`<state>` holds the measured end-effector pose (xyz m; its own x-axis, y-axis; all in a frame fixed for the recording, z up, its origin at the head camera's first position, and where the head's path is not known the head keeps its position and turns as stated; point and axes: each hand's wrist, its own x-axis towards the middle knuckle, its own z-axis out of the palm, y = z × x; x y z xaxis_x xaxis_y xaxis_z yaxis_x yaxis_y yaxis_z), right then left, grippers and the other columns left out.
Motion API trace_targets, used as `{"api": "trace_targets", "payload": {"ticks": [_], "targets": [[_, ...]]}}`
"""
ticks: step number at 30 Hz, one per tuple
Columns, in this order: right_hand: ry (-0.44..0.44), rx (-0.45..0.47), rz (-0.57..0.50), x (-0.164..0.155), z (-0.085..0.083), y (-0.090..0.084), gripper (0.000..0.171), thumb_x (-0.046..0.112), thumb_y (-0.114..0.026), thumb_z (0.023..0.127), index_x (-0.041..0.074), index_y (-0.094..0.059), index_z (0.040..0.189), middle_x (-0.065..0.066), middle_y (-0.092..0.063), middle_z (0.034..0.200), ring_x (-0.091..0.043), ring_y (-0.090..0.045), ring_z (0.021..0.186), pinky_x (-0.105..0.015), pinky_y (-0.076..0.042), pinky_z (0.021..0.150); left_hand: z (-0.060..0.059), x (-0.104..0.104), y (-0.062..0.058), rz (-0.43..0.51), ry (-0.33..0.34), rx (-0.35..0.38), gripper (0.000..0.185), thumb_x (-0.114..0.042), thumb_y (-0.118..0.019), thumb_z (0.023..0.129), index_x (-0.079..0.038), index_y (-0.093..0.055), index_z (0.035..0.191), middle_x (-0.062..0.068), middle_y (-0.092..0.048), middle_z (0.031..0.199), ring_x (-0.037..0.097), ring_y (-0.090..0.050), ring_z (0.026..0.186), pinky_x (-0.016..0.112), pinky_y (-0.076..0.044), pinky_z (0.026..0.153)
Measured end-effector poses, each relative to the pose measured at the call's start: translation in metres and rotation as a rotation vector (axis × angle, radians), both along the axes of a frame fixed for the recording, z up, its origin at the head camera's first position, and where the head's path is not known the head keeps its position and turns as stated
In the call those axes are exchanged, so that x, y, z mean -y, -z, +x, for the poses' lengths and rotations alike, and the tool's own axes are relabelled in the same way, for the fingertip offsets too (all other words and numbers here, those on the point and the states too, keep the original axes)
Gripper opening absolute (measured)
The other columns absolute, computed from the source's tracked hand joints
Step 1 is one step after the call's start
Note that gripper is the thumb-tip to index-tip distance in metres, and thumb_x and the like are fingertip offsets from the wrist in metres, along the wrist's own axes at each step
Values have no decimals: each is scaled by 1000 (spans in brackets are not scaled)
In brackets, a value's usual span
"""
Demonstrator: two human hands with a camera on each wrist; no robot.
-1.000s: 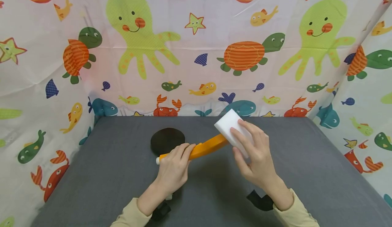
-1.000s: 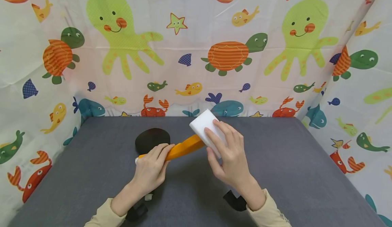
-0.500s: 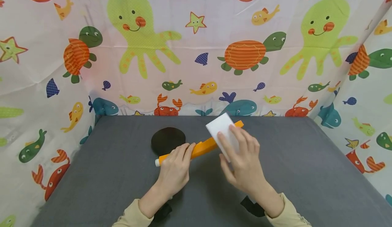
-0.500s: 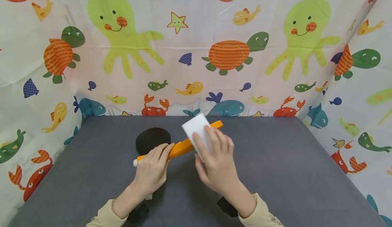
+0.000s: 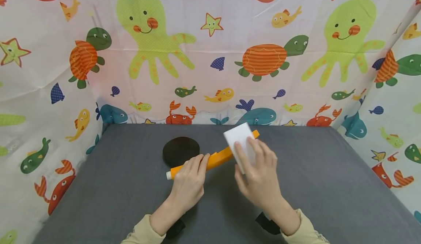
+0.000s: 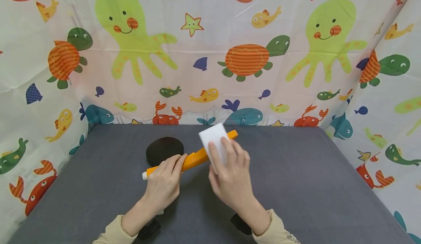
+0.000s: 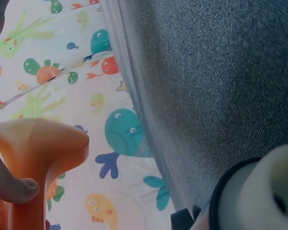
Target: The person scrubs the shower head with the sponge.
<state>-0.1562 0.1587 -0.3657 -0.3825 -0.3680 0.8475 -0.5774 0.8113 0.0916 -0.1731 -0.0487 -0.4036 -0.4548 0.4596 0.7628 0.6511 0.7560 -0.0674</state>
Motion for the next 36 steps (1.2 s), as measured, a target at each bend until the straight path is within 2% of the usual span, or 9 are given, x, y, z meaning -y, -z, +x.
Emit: {"api": "trace_targets", "payload": {"ticks": [6, 10, 14, 17, 22, 27, 29, 32, 36], "targets": [[-35, -47, 172, 11, 2, 13, 44, 17, -38, 88, 3, -56, 125, -24, -45, 128, -43, -42, 109, -58, -28, 82, -1, -2, 2, -16, 2, -36, 48, 5, -65, 65, 5, -60, 112, 17, -59, 99, 28, -59, 85, 35, -53, 75], [11, 10, 7, -7, -8, 1, 48, 22, -42, 84, 4, -55, 127, -26, -44, 128, -44, -40, 108, -57, -27, 79, 0, -3, 3, -30, -4, -31, 50, 6, -68, 66, 4, -59, 115, 17, -59, 101, 28, -59, 86, 36, -53, 78], [68, 147, -207, -26, -15, -9, 52, 23, -47, 83, 3, -50, 130, -25, -41, 129, -43, -38, 105, -52, -29, 74, 0, -3, 3, -43, -9, -32, 52, 6, -70, 67, 4, -58, 117, 17, -59, 102, 28, -59, 87, 36, -53, 79], [29, 172, -245, -29, -12, -8, 52, 25, -47, 85, 2, -48, 132, -25, -40, 130, -42, -39, 106, -50, -31, 73, -1, -3, 3, -44, -5, -39, 52, 5, -70, 68, 4, -57, 118, 18, -59, 102, 28, -59, 86, 35, -53, 78], [-100, 27, -167, -24, -10, -11, 48, 29, -46, 87, 3, -54, 127, -25, -44, 128, -42, -41, 108, -52, -31, 76, -1, -3, 3, -20, 13, -31, 50, 0, -71, 73, 5, -56, 120, 19, -58, 104, 29, -58, 84, 35, -51, 78], [-58, 171, -370, -42, -19, -15, 48, 17, -50, 86, 2, -49, 132, -24, -41, 130, -38, -42, 108, -48, -33, 78, -2, -5, 6, 67, 71, -43, 53, -1, -71, 72, 6, -54, 121, 20, -57, 104, 30, -58, 85, 38, -49, 76], [-37, 284, -471, -49, -21, -14, 48, 9, -52, 88, 3, -46, 134, -22, -40, 130, -35, -42, 109, -49, -38, 83, -2, -5, 8, 147, 123, -5, 53, 0, -70, 72, 6, -53, 122, 19, -56, 105, 29, -57, 85, 39, -49, 75], [-52, 394, -541, -51, -19, -11, 51, 1, -55, 88, 5, -42, 137, -20, -38, 130, -30, -41, 111, -53, -44, 83, 0, -5, 8, 311, 226, 144, 52, 2, -67, 75, 4, -51, 125, 15, -55, 106, 22, -55, 79, 33, -48, 69], [-134, 285, -470, -42, -16, -6, 47, 14, -52, 90, 4, -46, 135, -22, -38, 131, -32, -39, 113, -50, -46, 80, 5, -5, 5, 569, 373, 467, 50, 0, -65, 82, -1, -49, 129, 7, -57, 106, 14, -52, 76, 26, -47, 65]]}}
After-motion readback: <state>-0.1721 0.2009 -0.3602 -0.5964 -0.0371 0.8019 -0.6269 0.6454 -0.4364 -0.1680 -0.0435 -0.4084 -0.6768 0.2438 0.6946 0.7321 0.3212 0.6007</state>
